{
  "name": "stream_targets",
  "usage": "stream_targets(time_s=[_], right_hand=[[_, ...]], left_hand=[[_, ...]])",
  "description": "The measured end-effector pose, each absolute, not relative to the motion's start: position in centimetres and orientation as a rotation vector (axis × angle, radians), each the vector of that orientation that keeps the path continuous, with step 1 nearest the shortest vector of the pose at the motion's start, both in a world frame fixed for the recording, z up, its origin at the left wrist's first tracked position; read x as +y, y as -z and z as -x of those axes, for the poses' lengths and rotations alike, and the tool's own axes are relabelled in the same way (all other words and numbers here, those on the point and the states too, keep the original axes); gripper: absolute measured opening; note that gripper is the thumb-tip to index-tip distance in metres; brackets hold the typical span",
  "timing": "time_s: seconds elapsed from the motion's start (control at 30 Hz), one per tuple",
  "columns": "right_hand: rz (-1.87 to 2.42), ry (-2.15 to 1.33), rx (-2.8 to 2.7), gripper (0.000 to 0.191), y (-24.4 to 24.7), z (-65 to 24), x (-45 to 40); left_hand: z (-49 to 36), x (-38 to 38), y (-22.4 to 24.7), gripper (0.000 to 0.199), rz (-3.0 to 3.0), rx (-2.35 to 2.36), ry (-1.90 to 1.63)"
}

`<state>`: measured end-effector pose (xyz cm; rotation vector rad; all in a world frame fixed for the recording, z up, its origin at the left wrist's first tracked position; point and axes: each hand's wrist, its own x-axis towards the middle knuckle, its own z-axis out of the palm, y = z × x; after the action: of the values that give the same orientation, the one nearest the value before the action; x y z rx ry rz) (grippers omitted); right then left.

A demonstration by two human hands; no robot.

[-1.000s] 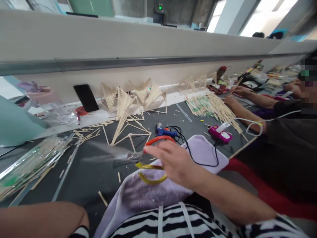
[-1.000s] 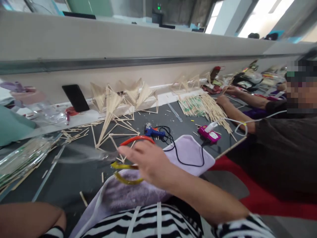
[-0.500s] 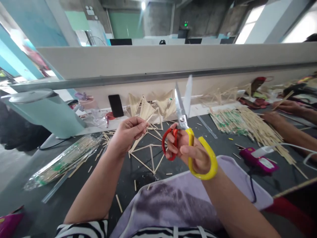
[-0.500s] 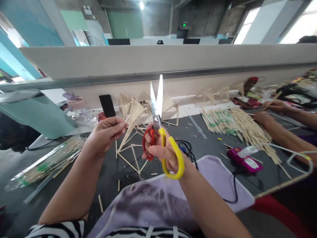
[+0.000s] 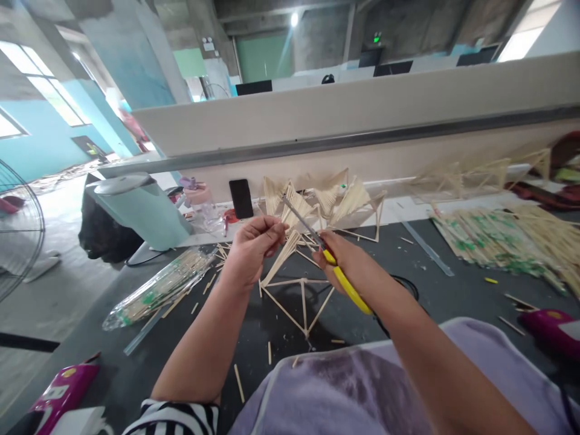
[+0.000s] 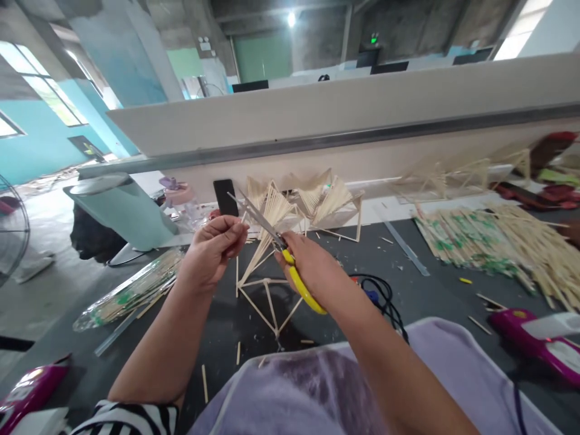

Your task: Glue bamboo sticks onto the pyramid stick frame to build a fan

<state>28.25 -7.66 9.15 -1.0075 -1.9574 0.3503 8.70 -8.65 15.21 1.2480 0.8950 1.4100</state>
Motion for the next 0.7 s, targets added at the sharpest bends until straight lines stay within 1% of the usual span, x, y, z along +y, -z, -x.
stream_targets(time_s=[0.07, 0.13, 0.23, 0.4, 0.57, 0.7], right_hand=[[1.032, -0.241, -2.109, 0.035, -9.7, -28.6, -8.1], [1.098, -0.156, -2.222, 0.038, -10.5, -29.0, -8.6], [1.172, -0.123, -2.283, 0.036, -11.3, -29.1, -9.1], [1.189, -0.069, -2.318, 0.036, -11.6, -28.8, -9.4], [1.219, -0.046, -2.321, 0.033, -11.7, -29.0, -9.4], [1.193, -0.052, -2.326, 0.036, -11.9, -29.2, -9.5]], left_hand=[[-9.0, -8.6, -15.0, 0.016, -1.239, 0.904, -1.409], [-9.1, -8.6, -14.8, 0.018, -1.236, 0.909, -1.403], [-9.1, -8.6, -14.6, 0.019, -1.264, 0.865, -1.394], [-8.9, -8.5, -14.3, 0.011, -1.309, 0.830, -1.381], [-8.7, -8.4, -14.4, 0.011, -1.319, 0.845, -1.319], [-8.7, -8.7, -14.9, 0.012, -1.293, 0.860, -1.286]])
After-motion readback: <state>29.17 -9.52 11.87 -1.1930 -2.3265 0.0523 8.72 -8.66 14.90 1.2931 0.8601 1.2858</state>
